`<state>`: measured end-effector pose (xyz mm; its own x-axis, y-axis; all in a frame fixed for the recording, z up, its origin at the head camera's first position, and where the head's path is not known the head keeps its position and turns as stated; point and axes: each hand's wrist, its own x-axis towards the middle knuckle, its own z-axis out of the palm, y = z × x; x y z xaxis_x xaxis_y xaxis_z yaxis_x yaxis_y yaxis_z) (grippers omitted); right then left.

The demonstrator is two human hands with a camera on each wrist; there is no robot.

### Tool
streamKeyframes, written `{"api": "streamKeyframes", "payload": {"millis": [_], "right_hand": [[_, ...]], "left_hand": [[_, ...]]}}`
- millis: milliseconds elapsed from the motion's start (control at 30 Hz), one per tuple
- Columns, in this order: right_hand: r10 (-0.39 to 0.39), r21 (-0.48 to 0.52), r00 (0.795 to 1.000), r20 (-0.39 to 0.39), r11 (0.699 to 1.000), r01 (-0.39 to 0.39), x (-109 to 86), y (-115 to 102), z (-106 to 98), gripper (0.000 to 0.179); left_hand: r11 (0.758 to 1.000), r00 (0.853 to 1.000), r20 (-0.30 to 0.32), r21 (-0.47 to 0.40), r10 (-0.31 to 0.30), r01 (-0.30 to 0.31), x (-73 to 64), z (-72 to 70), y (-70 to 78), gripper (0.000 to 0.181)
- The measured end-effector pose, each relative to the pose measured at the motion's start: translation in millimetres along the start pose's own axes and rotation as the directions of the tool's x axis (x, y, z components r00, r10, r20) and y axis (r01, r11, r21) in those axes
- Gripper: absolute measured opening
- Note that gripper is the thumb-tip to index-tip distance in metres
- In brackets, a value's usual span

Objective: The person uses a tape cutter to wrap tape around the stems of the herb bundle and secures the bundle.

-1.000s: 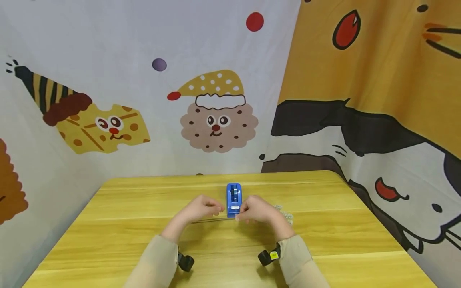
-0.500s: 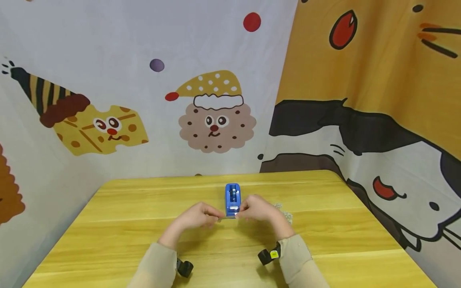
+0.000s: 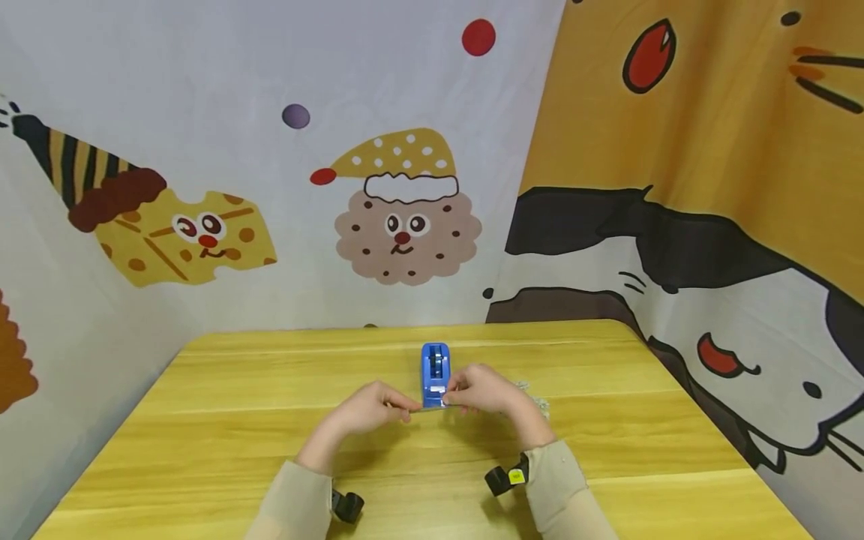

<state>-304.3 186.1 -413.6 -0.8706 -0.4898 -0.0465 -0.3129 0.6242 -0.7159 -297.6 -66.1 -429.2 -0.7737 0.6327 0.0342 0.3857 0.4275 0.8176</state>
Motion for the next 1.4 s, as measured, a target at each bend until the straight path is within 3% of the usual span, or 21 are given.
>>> {"api": "streamKeyframes", "payload": {"millis": [467, 767, 1400], "right_hand": [[-0.073, 0.088, 0.991, 0.113, 0.994, 0.063, -1.3, -1.1, -1.0, 0.006], [-0.077, 0.093, 0.991, 0.108, 0.993, 0.067, 2.3, 2.3, -1.1, 0.011], [-0.084, -0.071, 0.988, 0.131, 0.993, 0.094, 3.7, -4.2, 6.8, 0.013]], "left_hand": [[0.999, 0.997, -0.070, 0.035, -0.016, 0.019, -1.6, -1.8, -5.0, 0.022], [0.999, 0.997, -0.079, 0.035, -0.014, 0.017, -0.4, -3.1, -6.5, 0.023], [0.999, 0.997, -0.075, 0.045, -0.015, 0.018, -1.6, -1.4, -4.6, 0.021]]}}
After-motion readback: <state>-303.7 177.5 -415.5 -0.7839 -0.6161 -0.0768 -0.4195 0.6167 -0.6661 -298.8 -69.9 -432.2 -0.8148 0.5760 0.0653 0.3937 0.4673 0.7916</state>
